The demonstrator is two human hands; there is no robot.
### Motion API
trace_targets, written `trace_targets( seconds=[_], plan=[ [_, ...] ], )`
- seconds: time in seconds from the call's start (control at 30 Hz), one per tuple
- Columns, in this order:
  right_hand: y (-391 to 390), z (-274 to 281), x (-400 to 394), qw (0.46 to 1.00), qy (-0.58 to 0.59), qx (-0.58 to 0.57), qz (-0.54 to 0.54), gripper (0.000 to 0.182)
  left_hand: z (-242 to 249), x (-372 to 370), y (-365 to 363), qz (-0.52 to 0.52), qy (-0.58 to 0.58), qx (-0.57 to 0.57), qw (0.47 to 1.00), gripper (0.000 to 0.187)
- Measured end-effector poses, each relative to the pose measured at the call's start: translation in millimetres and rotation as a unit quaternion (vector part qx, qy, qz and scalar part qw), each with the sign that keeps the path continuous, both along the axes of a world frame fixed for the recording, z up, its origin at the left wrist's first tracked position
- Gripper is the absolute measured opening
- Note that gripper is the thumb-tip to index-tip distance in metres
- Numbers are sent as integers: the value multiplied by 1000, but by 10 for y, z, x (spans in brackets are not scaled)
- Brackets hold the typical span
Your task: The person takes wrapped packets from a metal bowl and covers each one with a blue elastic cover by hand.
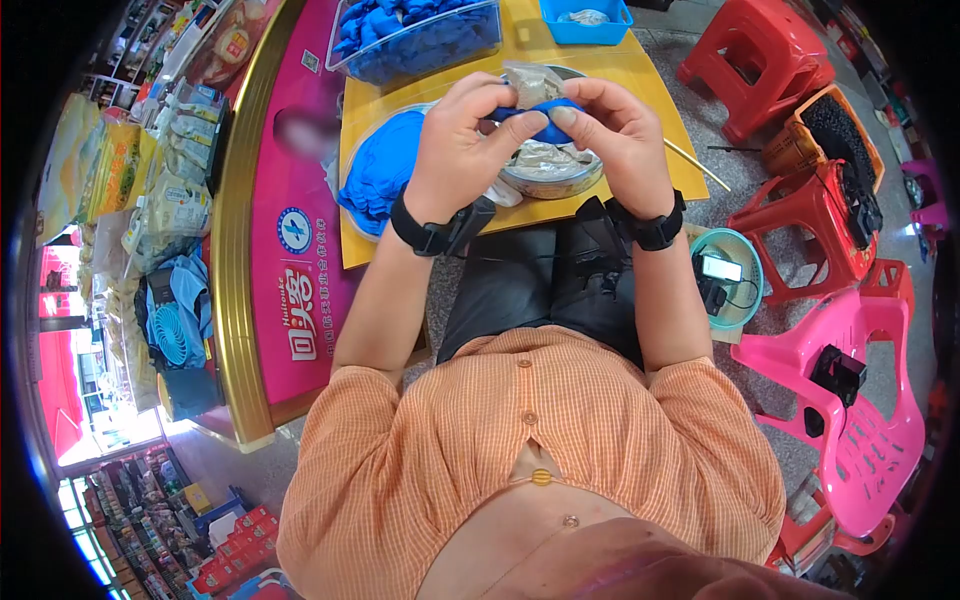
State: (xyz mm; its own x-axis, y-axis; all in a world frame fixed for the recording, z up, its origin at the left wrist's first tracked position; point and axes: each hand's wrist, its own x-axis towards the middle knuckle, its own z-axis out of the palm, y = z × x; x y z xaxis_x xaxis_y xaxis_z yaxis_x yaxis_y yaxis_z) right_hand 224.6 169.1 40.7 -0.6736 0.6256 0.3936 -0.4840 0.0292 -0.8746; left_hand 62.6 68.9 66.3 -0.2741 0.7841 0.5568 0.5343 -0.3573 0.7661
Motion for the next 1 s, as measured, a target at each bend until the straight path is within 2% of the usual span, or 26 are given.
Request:
trace_targets(
  seconds=[0.07,0.1,0.17,0.27,0.33,0.37,0.43,0.5,0.57,0.6,0.7,0.77,0.87,1.0],
  plan=[
    [-5,-3,0,1000,1,-4,-17,29,104,-36,-5,-50,135,-7,990,22],
    [3,-26,-7,1000,-14,4,-19,29,155,-91,-9,-50,135,-7,990,22],
    [6,-20,-6,999,-29,13,-22,29,238,-193,-15,-100,214,-9,972,23],
    [-21,58,-6,999,9,34,-1,26,289,-161,-78,-63,213,-51,974,24],
    [-48,93,2,992,15,126,10,23,291,-105,-88,-35,208,-33,977,24],
    [-59,93,9,992,16,127,10,23,294,-77,-93,-9,203,-12,979,24],
    [-71,96,28,998,-19,50,21,21,323,-36,-118,4,204,-18,979,22],
    [-83,127,39,999,-27,45,12,22,344,-2,-141,20,207,-21,978,21],
    [-113,168,28,999,17,44,-6,28,335,34,-165,-1,43,-46,998,20],
    [-111,168,28,999,20,45,-6,28,378,68,-179,-1,47,-45,998,20],
    [-92,157,26,998,30,55,-22,37,496,146,-210,12,118,-15,993,20],
    [-101,174,38,996,40,73,-35,40,511,128,-190,-14,223,43,974,18],
    [-127,222,52,995,50,81,-33,45,548,142,-206,-23,243,-12,970,15],
    [-135,233,64,993,50,97,-38,49,638,30,-146,-64,310,-13,948,17]
  ],
)
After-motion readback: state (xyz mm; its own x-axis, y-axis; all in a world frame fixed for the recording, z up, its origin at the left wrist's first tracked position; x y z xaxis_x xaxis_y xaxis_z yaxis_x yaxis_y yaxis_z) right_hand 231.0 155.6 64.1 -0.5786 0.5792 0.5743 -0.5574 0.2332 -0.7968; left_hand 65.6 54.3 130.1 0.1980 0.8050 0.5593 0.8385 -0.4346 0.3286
